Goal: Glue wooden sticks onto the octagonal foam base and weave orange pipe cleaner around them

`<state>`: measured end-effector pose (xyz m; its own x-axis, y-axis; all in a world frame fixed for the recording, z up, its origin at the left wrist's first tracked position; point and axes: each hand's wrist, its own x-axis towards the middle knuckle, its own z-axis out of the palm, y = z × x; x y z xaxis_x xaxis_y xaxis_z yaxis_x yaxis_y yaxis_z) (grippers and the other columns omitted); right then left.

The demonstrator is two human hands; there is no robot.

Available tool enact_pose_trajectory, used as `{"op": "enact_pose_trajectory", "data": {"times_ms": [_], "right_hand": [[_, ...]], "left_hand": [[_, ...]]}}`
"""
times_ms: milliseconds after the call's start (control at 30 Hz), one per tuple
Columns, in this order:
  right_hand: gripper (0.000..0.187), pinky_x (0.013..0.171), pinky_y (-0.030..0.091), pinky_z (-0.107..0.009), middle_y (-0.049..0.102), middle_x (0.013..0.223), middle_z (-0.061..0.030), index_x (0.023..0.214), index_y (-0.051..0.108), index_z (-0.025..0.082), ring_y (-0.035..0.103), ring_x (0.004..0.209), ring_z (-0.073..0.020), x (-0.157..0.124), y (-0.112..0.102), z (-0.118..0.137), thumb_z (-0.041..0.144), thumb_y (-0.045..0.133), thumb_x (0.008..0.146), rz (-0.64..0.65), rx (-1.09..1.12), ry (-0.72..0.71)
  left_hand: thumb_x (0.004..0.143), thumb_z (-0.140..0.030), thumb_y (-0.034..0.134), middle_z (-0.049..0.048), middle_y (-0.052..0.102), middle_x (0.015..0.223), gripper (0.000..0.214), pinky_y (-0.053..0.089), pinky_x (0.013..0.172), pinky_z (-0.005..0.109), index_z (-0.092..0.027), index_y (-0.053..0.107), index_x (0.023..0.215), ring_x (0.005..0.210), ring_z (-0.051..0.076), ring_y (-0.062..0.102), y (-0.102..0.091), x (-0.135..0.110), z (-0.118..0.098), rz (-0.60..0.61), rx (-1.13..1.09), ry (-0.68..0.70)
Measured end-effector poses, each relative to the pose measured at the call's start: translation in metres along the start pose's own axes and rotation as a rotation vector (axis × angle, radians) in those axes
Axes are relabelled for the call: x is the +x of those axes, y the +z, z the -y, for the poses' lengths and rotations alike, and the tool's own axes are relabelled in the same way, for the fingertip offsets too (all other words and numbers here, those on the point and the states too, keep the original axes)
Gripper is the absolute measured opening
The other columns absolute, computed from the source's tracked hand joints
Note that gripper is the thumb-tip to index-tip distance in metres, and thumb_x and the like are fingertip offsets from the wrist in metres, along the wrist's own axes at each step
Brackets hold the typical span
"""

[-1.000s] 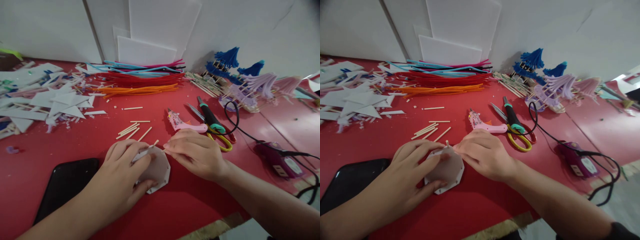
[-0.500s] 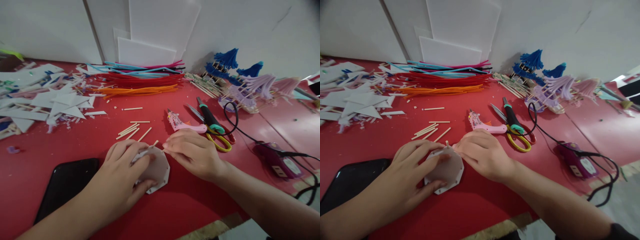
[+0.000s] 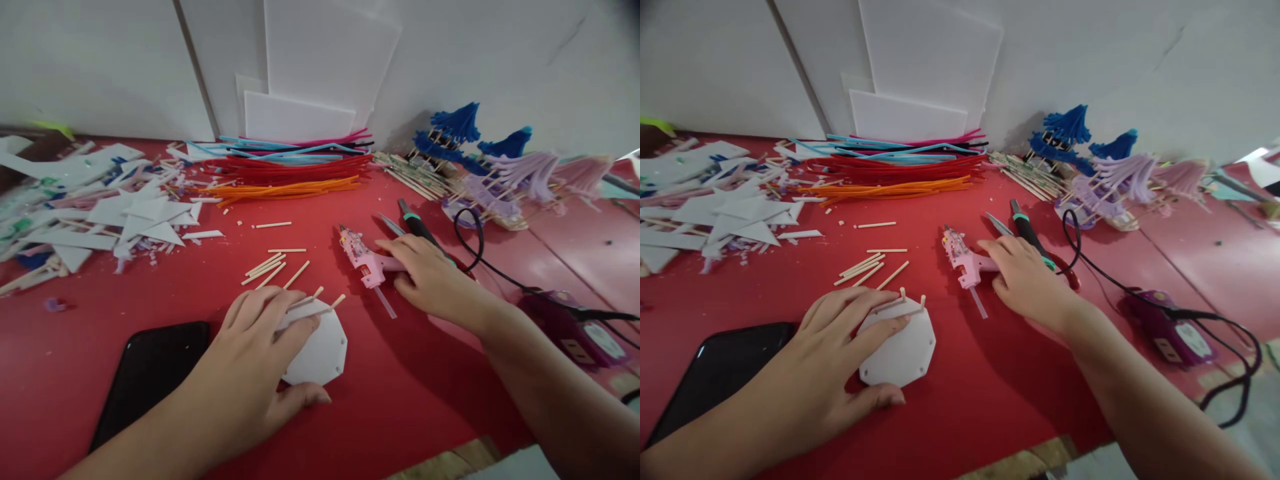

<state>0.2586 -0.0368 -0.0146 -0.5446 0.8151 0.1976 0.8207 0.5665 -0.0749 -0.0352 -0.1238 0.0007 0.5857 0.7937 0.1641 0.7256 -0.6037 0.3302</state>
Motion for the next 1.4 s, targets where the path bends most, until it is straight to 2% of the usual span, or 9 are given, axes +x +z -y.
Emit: {"op": "enact_pose_trajectory", "data": {"times_ms": [67, 167, 267, 367, 467, 600, 700, 900, 1400], "right_hand": [[0.053, 0.092, 0.045, -0.051, 0.059, 0.109, -0.0125, 0.122, 0.051, 0.015, 0.055, 0.105, -0.0299, 0.001, 0.005, 0.003, 0.006, 0.045, 0.07, 0.004, -0.013, -0.002], [0.057, 0.092, 0.043, -0.051, 0.057, 0.111, -0.0129, 0.124, 0.051, 0.016, 0.053, 0.106, -0.0309, 0.003, 0.0, 0.011, 0.004, 0.047, 0.068, -0.041, -0.026, 0.018], [0.045, 0.085, 0.045, -0.049, 0.06, 0.105, -0.0114, 0.115, 0.057, 0.019, 0.055, 0.1, -0.0298, 0.005, -0.014, 0.028, 0.008, 0.052, 0.072, -0.264, 0.074, 0.008], [0.026, 0.082, 0.048, -0.041, 0.067, 0.091, -0.0062, 0.102, 0.061, 0.022, 0.061, 0.088, -0.0233, 0.006, -0.024, 0.052, 0.013, 0.057, 0.078, -0.434, 0.295, -0.116], [0.023, 0.085, 0.047, -0.037, 0.07, 0.093, -0.0044, 0.103, 0.061, 0.022, 0.063, 0.088, -0.02, 0.008, -0.024, 0.072, 0.017, 0.062, 0.081, -0.405, 0.379, -0.22], [0.018, 0.084, 0.048, -0.032, 0.072, 0.092, -0.0019, 0.103, 0.063, 0.02, 0.063, 0.089, -0.0162, 0.011, -0.016, 0.082, 0.019, 0.062, 0.084, -0.347, 0.455, -0.23], [0.011, 0.084, 0.048, -0.03, 0.072, 0.087, -0.0004, 0.095, 0.065, 0.02, 0.063, 0.087, -0.0144, 0.012, -0.012, 0.084, 0.016, 0.061, 0.085, -0.332, 0.495, -0.226], [0.014, 0.082, 0.048, -0.028, 0.072, 0.087, -0.0009, 0.098, 0.065, 0.018, 0.063, 0.084, -0.0135, 0.011, -0.009, 0.086, 0.014, 0.06, 0.086, -0.299, 0.514, -0.232], [0.005, 0.078, 0.049, -0.029, 0.071, 0.08, -0.0013, 0.088, 0.064, 0.018, 0.063, 0.08, -0.015, 0.012, -0.005, 0.087, 0.018, 0.064, 0.083, -0.329, 0.531, -0.192]], "left_hand": [[0.074, -0.053, 0.065, 0.0121, 0.053, 0.128, 0.055, 0.035, 0.095, 0.056, -0.024, 0.056, 0.119, 0.116, 0.035, 0.042, 0.0, 0.0, -0.001, 0.002, 0.005, -0.001], [0.074, -0.051, 0.067, 0.0116, 0.053, 0.127, 0.053, 0.034, 0.095, 0.055, -0.023, 0.056, 0.118, 0.116, 0.034, 0.042, 0.001, 0.0, -0.003, -0.006, -0.005, -0.022], [0.072, -0.05, 0.068, 0.0119, 0.054, 0.125, 0.053, 0.034, 0.095, 0.054, -0.022, 0.056, 0.115, 0.114, 0.034, 0.042, 0.001, 0.001, -0.005, -0.024, -0.019, -0.031], [0.073, -0.051, 0.067, 0.0121, 0.054, 0.124, 0.051, 0.037, 0.093, 0.052, -0.022, 0.056, 0.114, 0.113, 0.033, 0.044, 0.001, 0.001, -0.003, -0.009, -0.021, -0.014], [0.074, -0.05, 0.066, 0.0126, 0.054, 0.124, 0.051, 0.036, 0.093, 0.052, -0.021, 0.056, 0.114, 0.113, 0.033, 0.044, 0.002, 0.002, -0.001, -0.006, -0.007, -0.014], [0.074, -0.051, 0.066, 0.0129, 0.052, 0.124, 0.052, 0.036, 0.093, 0.052, -0.02, 0.054, 0.115, 0.112, 0.033, 0.043, 0.003, 0.002, 0.0, 0.0, 0.006, 0.004], [0.074, -0.051, 0.067, 0.0122, 0.053, 0.123, 0.052, 0.036, 0.093, 0.051, -0.02, 0.054, 0.114, 0.112, 0.033, 0.043, 0.003, 0.002, 0.0, -0.001, 0.002, 0.002], [0.074, -0.05, 0.066, 0.0111, 0.053, 0.123, 0.053, 0.035, 0.092, 0.049, -0.022, 0.053, 0.117, 0.112, 0.032, 0.043, 0.001, 0.001, -0.001, 0.009, 0.008, 0.007], [0.07, -0.047, 0.072, 0.011, 0.055, 0.121, 0.055, 0.035, 0.093, 0.049, -0.02, 0.055, 0.115, 0.111, 0.032, 0.044, 0.002, 0.002, -0.003, -0.025, 0.004, -0.008]]}}
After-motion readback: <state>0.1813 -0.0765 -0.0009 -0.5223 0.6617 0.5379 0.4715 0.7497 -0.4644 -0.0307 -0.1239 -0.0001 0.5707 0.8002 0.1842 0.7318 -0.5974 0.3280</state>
